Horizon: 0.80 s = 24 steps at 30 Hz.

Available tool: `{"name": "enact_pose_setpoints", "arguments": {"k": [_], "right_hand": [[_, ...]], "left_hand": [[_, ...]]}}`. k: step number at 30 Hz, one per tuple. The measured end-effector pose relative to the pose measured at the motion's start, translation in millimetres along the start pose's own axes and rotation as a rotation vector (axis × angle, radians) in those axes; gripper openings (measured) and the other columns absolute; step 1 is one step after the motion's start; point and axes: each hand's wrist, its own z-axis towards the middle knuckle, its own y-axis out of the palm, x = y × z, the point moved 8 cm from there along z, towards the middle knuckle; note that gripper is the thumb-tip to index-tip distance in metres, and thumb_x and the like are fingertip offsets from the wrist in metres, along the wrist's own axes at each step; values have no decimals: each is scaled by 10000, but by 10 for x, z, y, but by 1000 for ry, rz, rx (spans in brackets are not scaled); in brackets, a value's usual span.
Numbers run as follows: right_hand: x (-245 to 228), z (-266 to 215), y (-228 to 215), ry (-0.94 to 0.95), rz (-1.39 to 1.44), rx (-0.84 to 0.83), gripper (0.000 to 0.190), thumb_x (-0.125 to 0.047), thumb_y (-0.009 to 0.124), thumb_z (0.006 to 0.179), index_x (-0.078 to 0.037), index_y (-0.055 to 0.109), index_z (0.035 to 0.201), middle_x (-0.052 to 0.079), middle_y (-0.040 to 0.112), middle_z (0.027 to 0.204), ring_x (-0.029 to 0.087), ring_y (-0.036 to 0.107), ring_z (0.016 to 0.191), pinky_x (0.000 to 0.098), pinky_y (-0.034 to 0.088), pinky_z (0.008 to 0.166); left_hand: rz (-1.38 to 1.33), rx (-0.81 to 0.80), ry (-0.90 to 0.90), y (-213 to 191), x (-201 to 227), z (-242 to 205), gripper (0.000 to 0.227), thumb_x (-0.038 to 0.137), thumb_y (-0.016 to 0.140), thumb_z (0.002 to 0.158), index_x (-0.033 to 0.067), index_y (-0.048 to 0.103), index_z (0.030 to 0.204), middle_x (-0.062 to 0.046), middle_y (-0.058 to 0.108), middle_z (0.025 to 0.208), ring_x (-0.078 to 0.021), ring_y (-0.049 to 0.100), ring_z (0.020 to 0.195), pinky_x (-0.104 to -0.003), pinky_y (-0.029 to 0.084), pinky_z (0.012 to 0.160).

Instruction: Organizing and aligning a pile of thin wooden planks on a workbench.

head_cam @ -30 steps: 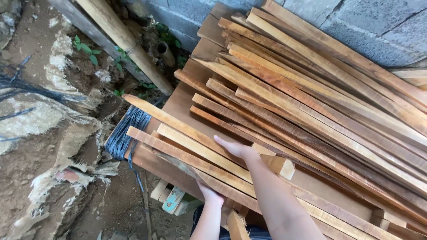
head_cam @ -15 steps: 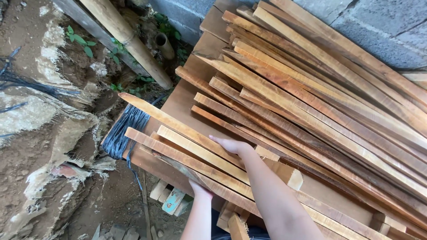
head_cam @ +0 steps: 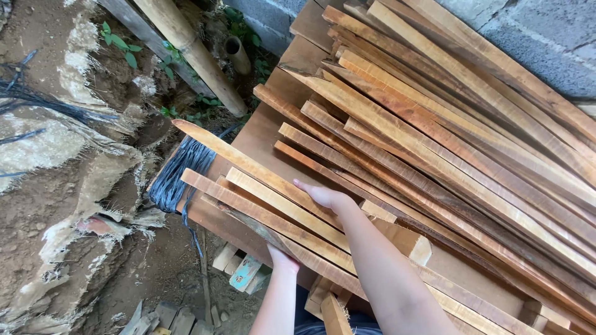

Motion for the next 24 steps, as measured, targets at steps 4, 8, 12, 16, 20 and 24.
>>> {"name": "enact_pose_setpoints", "arguments": {"k": [4,8,12,16,20,24], "right_hand": [[66,106,-73,-35,-58,48,1015,-864,394,827,-181,441,1575,154,327,1669,334,300,1540,496,237,1244],[311,201,-254,-13,-87,150,1029,-855,429,847,-67,515,1503,200,476,1584,358,486,1451,479,357,1207],[670,409,-439,-37,-264,284,868,-754,421,968,-57,534,1472,190,439,1579,365,388,1475,455,294,1223],[799,828,-503,-261,-99,269,568,-392,429,974,-58,657,1372,144,561,1522,288,485,1428,409,344,1188],[827,892,-464,-188,-133,245,489,-278,400,997,-65,667,1347,141,582,1506,290,517,1411,410,372,1170],[999,1333,-488,-185,-63,270,467,-285,443,1010,-42,638,1358,144,535,1524,289,474,1426,427,350,1177]], "left_hand": [[31,61,-7,-50,12,-57,777,678,339,944,197,386,1553,-100,483,1533,-309,472,1408,-528,418,1138],[85,129,38,119,139,-411,839,719,311,919,215,321,1589,-73,411,1592,-292,395,1465,-516,329,1196],[206,120,175,161,123,-548,943,783,268,901,205,144,1636,-90,251,1663,-283,262,1527,-511,234,1228],[376,105,266,276,153,-599,988,720,427,878,161,93,1622,-112,231,1675,-286,259,1539,-499,245,1239],[861,351,620,326,433,-882,1011,610,584,895,66,118,1608,-203,216,1663,-344,256,1536,-527,223,1244],[1570,280,1309,806,416,-1159,873,565,530,982,41,198,1597,-245,142,1697,-419,107,1573,-613,55,1228]]}}
